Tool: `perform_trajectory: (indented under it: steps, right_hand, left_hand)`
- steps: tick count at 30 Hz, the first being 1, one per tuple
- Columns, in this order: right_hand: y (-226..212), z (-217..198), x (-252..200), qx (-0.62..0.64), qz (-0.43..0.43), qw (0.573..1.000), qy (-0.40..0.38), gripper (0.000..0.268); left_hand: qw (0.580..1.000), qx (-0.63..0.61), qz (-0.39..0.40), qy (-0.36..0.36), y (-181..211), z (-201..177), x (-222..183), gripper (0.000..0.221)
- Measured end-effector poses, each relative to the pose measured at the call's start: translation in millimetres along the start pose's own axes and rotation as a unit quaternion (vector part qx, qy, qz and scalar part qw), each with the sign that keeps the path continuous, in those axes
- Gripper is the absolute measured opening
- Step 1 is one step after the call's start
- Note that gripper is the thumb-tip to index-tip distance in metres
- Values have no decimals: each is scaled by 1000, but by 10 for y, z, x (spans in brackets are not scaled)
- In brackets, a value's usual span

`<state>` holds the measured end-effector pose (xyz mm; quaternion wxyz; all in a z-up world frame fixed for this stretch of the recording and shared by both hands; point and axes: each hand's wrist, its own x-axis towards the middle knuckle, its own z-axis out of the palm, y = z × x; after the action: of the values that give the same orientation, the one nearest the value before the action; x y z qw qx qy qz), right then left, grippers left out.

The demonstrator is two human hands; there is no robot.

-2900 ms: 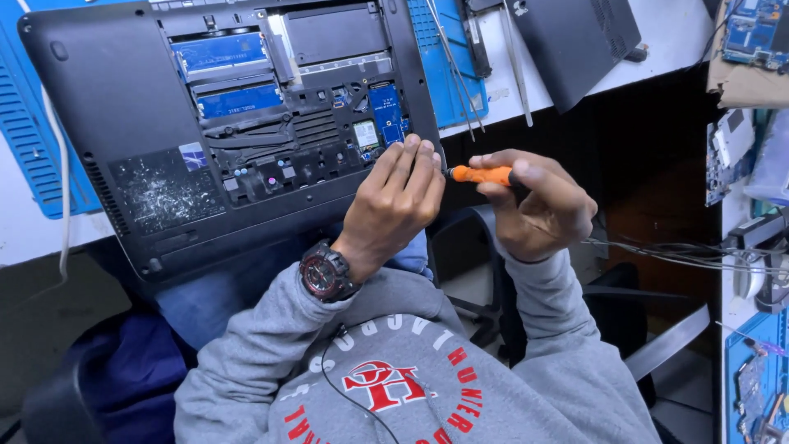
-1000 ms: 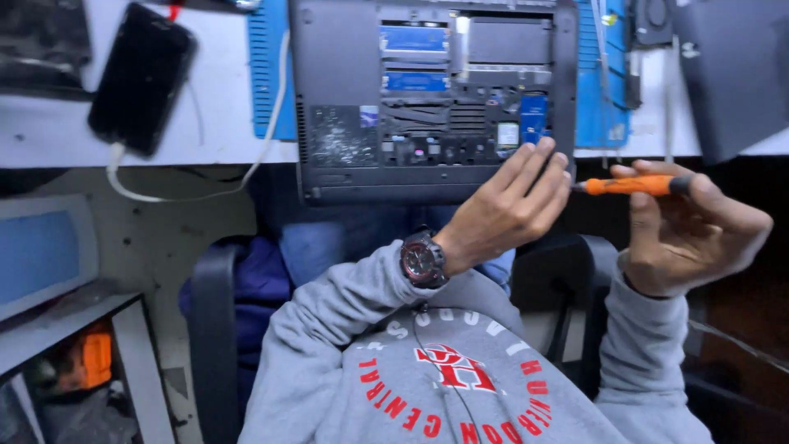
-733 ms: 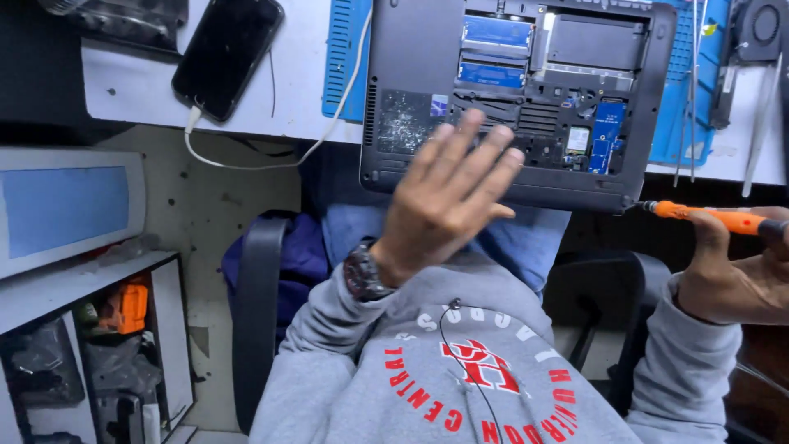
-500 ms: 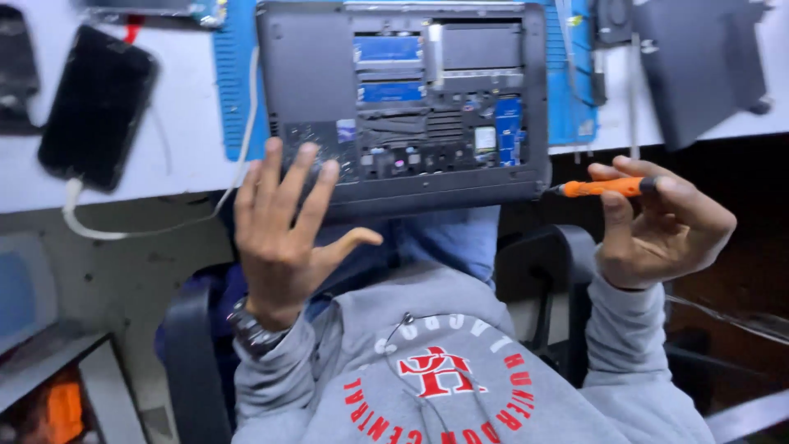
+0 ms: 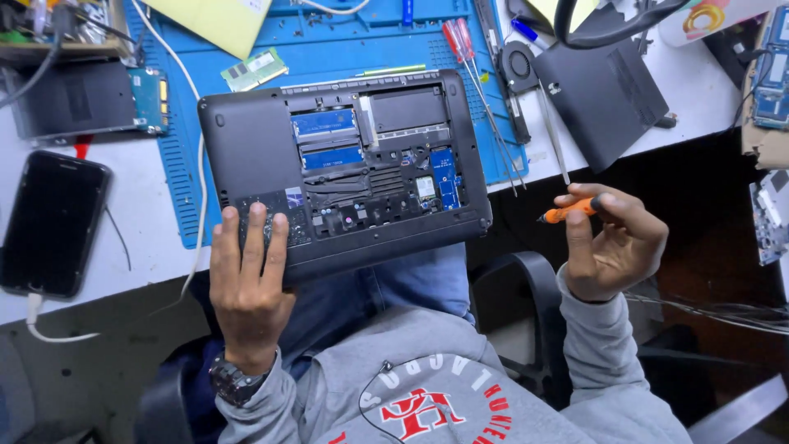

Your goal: Installing a battery pack into a laptop and securing it with screws at a repair workbench.

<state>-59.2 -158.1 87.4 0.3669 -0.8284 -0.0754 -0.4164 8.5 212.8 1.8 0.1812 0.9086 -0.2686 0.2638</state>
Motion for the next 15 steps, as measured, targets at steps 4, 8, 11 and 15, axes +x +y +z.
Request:
perform_trajectory:
  steps: [4,8,11,15]
  right_hand:
    - [-24,-5,25,1,-7,1000,-7,26]
    - [-80,-150,38,-17,-15,1000,2,19]
    - [-100,-317,9,-103,-16,995,1,21]
    - [56,-507,-66,-190,4,981,31,27]
  left_hand:
    - [1000,-6,-8,10,5,-31,25,70]
    - [999,-10,-36,-1,66,-78,53,82]
    - [999,26,-9,28,62,-140,-58,52]
    - [994,82,74,23,-408,120,-469,82]
